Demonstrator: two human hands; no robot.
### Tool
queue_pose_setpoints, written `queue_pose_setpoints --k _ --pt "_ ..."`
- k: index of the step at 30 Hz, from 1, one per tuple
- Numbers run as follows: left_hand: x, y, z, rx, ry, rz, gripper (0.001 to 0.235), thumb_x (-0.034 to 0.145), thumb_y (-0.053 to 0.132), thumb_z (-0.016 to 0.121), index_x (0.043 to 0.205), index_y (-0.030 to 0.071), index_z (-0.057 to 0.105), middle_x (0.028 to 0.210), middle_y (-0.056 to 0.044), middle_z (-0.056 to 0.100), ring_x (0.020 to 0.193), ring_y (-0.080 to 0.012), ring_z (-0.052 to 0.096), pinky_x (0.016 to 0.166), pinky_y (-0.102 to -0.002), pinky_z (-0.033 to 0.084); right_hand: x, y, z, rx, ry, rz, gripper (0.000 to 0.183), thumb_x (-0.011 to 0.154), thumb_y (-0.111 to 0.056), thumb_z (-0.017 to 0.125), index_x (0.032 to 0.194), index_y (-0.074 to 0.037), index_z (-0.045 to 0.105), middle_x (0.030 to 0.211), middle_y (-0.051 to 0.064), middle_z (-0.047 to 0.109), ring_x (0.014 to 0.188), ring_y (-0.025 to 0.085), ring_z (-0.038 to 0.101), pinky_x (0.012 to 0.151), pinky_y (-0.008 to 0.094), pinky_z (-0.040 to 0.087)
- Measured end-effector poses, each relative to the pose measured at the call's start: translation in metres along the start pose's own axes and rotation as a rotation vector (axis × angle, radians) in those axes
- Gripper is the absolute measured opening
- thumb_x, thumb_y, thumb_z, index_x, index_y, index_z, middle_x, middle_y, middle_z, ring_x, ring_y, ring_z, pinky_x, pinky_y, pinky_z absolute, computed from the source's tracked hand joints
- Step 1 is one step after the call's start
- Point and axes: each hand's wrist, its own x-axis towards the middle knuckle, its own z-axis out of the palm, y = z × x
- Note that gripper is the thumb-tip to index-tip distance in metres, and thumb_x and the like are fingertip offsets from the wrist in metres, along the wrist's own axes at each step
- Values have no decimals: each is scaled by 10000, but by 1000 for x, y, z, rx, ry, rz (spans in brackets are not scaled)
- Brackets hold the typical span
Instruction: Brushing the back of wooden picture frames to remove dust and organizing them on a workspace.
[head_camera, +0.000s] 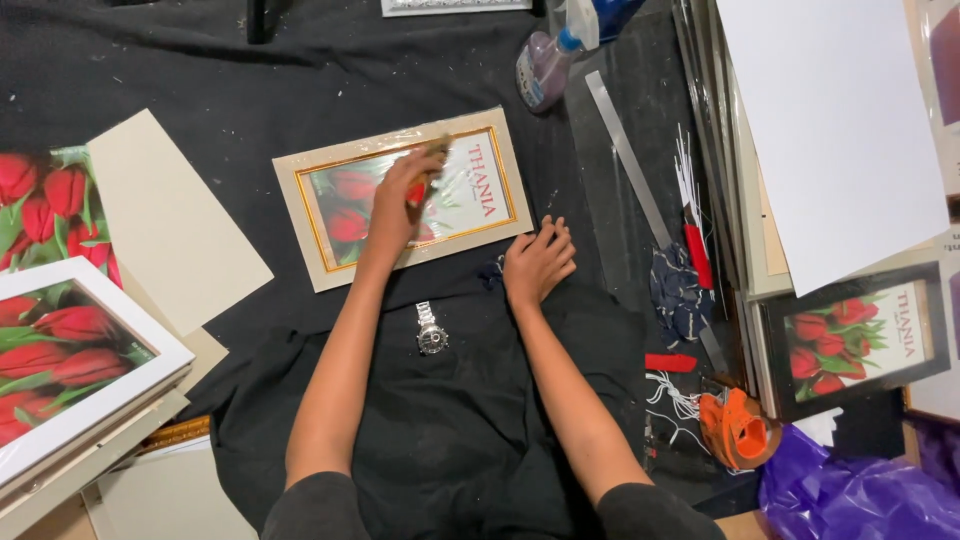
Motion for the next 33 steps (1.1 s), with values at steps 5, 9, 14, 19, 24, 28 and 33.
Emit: queue_pose_setpoints --k 5,9,14,19,24,28,33 --pt "-6 10 24 -22 -220 128 365 883 70 655 1195 252 704 1255 -54 700 1272 -362 604 1095 -512 456 1 -2 -3 -23 4 0 130 967 -108 522 1095 -95 537 1144 88 506 1030 275 508 819 440 382" --pt "-9 28 42 -155 -431 41 236 977 132 637 1145 253 751 1159 -85 771 1213 -380 660 1091 -513 490 2 -4 -4 -19 12 -6 140 972 -112 494 1102 -98 542 1146 87 505 1027 266 502 815 424 372" --pt "-2 -12 19 75 -97 124 433 924 44 619 1308 238 658 1458 -133 583 1386 -418 509 1164 -520 407 1 -1 1 -11 38 -13 157 956 -108 524 1105 -83 566 1164 89 524 1059 285 526 812 437 386" --pt "-2 -1 42 159 -201 122 469 907 43 645 1289 304 715 1364 -94 654 1328 -384 575 1114 -528 455 1 -1 -1 -35 54 -23 191 951 -121 519 1125 -89 592 1164 80 537 1077 281 540 807 427 391" --pt "-3 54 37 -212 -380 -81 150 960 202 725 1088 182 800 1100 -104 795 1216 -368 670 1094 -497 480 4 -5 -8 11 70 1 165 959 -96 499 1102 -90 581 1160 87 538 1023 264 515 816 415 371" --pt "12 22 17 -193 -151 18 246 989 89 696 1154 257 767 1193 14 761 1291 -251 636 1137 -449 442 4 -5 -9 0 78 -3 188 942 -94 527 1118 -81 592 1178 97 555 1066 290 548 810 430 390" --pt "24 17 25 -66 -20 18 176 1074 165 627 1216 230 709 1234 -35 704 1255 -329 623 1102 -518 461 4 -5 -8 -5 90 -6 237 941 -87 509 1154 -94 613 1178 94 557 1084 285 550 824 426 383"
